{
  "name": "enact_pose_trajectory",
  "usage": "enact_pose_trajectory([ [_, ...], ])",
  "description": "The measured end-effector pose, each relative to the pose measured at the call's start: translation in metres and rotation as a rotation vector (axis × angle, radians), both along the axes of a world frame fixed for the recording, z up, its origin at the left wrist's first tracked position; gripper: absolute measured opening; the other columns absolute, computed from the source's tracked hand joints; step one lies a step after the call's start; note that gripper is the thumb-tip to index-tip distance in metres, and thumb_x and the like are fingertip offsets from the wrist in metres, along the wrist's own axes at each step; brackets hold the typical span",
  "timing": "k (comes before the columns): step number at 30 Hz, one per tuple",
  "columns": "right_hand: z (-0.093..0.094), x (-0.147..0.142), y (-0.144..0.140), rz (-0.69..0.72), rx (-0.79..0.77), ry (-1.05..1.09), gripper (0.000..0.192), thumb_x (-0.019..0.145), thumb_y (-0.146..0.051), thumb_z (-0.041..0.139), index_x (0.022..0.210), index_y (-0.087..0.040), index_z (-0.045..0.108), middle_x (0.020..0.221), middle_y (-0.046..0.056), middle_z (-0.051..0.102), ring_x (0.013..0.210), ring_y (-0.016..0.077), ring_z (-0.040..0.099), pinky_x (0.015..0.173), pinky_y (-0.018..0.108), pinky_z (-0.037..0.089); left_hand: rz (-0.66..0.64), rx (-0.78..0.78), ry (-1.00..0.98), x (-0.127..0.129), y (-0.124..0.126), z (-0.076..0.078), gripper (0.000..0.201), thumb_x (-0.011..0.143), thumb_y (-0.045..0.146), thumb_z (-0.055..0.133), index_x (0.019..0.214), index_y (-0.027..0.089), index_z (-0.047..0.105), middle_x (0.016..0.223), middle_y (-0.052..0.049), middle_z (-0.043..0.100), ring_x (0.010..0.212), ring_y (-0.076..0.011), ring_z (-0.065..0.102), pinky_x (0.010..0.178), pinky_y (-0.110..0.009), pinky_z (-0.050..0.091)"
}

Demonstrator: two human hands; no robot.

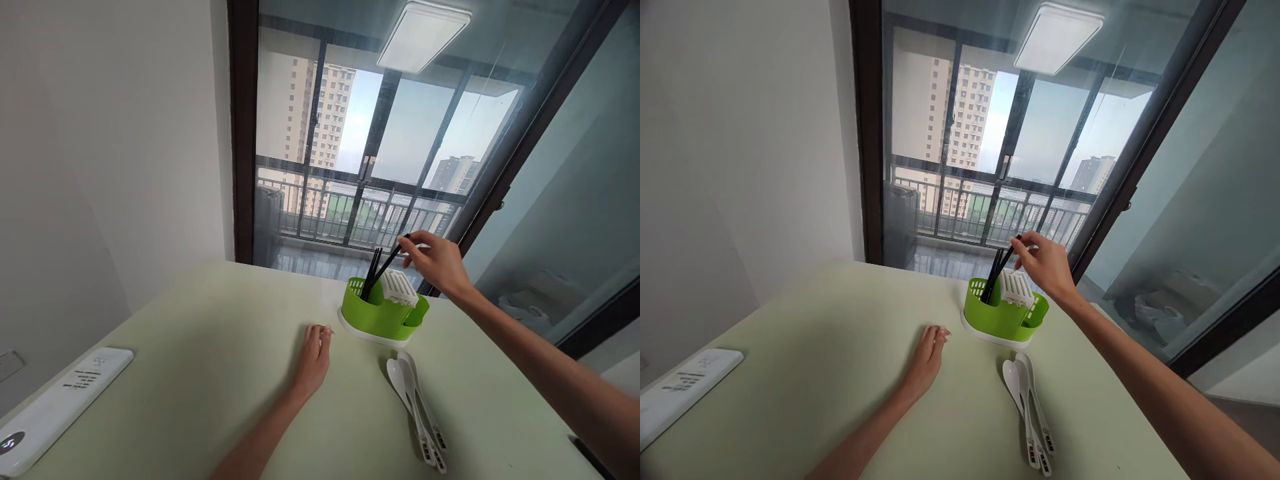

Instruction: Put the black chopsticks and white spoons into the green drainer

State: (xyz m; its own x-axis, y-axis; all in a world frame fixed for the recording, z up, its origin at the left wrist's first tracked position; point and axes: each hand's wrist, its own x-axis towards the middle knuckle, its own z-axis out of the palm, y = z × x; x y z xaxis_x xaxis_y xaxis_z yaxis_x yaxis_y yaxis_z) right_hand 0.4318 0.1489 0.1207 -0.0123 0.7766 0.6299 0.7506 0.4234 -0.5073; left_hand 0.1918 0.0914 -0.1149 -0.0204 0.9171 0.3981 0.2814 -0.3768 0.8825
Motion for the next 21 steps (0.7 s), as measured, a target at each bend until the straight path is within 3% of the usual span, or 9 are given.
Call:
enact_pose_trajectory([
  [4, -0.020, -0.006, 0.027, 0.008, -0.085, -0.080, 0.040, 0.093, -0.057, 0.054, 0.084, -0.020, 0.066, 0.062, 0.001, 0.072, 0.055, 0.0184, 0.070, 0.062, 0.028, 0.050, -0.018, -0.005, 0.012, 0.001, -0.001, 0.000, 0.045, 0.105, 0.053, 0.030, 0.100, 0.024, 0.063, 0.104, -0.008, 0.062, 0.102, -0.0222, 0.060, 0.095, -0.039, 0.048],
  [9, -0.038, -0.007, 0.055, 0.026, -0.171, -0.145, 0.033, 0.095, -0.049, 0.053, 0.081, -0.021, 0.065, 0.072, 0.000, 0.076, 0.059, 0.0161, 0.072, 0.070, 0.027, 0.049, -0.024, -0.005, 0.029, 0.002, -0.002, 0.002, 0.042, 0.105, 0.049, 0.032, 0.097, 0.023, 0.065, 0.102, -0.007, 0.063, 0.099, -0.0223, 0.060, 0.090, -0.037, 0.049],
  [17, -0.050, -0.009, 0.081, 0.049, -0.269, -0.196, 0.037, 0.094, -0.048, 0.053, 0.070, -0.022, 0.065, 0.058, -0.001, 0.071, 0.055, 0.0177, 0.069, 0.070, 0.029, 0.050, -0.052, -0.052, 0.065, 0.002, -0.004, 0.005, 0.042, 0.106, 0.048, 0.031, 0.099, 0.024, 0.066, 0.101, -0.007, 0.062, 0.096, -0.0224, 0.060, 0.086, -0.037, 0.049],
  [21, -0.053, -0.009, 0.089, 0.013, -0.270, -0.164, 0.028, 0.094, -0.043, 0.056, 0.084, -0.020, 0.067, 0.064, 0.001, 0.074, 0.056, 0.0179, 0.070, 0.068, 0.028, 0.049, -0.054, -0.070, 0.074, 0.001, -0.005, 0.007, 0.043, 0.106, 0.049, 0.031, 0.100, 0.025, 0.066, 0.098, -0.007, 0.062, 0.093, -0.0221, 0.059, 0.086, -0.037, 0.049],
])
